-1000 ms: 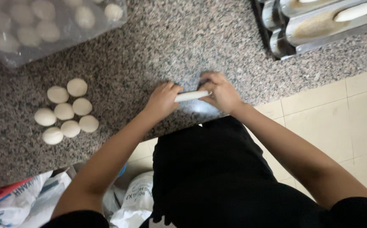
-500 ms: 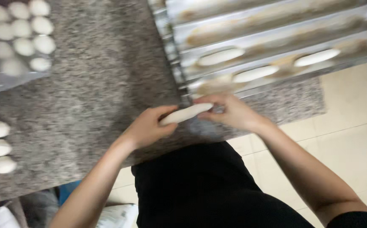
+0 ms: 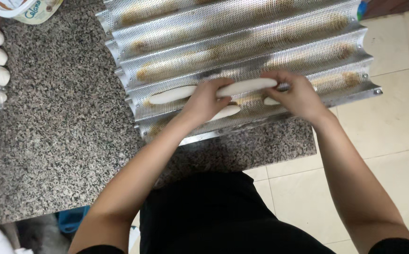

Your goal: The person repeatedly picks up small dough balls from a countertop, rolls them into elongated shapes by hand, and places them into a perforated metal tray. The process is repeated for multiple dough pieces throughout the clip.

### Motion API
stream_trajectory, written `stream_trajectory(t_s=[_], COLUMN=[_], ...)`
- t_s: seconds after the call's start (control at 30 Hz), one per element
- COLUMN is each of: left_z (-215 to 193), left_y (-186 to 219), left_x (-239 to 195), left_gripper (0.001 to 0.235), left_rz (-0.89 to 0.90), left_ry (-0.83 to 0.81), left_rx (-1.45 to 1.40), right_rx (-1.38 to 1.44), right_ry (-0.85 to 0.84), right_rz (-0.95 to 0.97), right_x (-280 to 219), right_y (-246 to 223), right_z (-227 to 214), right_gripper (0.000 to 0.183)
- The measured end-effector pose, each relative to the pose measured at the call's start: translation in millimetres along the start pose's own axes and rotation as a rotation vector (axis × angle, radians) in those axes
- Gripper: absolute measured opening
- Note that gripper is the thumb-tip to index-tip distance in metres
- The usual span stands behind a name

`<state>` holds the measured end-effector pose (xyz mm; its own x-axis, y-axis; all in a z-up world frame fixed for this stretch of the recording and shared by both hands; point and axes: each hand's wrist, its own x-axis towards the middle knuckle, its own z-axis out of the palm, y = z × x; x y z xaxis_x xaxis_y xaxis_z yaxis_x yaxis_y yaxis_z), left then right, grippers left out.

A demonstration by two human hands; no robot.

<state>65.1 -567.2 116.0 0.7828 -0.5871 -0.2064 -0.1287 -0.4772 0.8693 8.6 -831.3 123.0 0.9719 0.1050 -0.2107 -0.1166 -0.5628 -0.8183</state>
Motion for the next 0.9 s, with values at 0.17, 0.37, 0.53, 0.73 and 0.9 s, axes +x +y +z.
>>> stream_trajectory(t_s=[0.17, 0.37, 0.53, 0.73, 0.9], left_z=[16, 17, 18, 28, 36], left_y=[-8, -6, -6, -25, -34], left_x=[35, 29, 28, 15, 13], left_gripper=[0.041, 0.041, 0.040, 0.033, 0.033], left_rz=[0.033, -0.150, -0.068, -0.081, 0.015], left_ry=[0.076, 0.040, 0.108, 0.256, 0.280], left_rx=[0.170, 0.208, 0.300, 0.492, 0.486], right_rx=[-0.153, -0.122, -0.230, -0.292, -0.397], right_ry=[-0.008, -0.053, -0.036, 0.090, 0.294], right_rz=[-0.006, 0.037, 0.008, 0.034, -0.053], right_x=[35, 48, 47, 33, 18], right_y=[15, 25, 34, 46, 49], right_z=[-13, -8, -8, -8, 17], right_gripper=[0.036, 0.033, 0.037, 0.037, 0.032])
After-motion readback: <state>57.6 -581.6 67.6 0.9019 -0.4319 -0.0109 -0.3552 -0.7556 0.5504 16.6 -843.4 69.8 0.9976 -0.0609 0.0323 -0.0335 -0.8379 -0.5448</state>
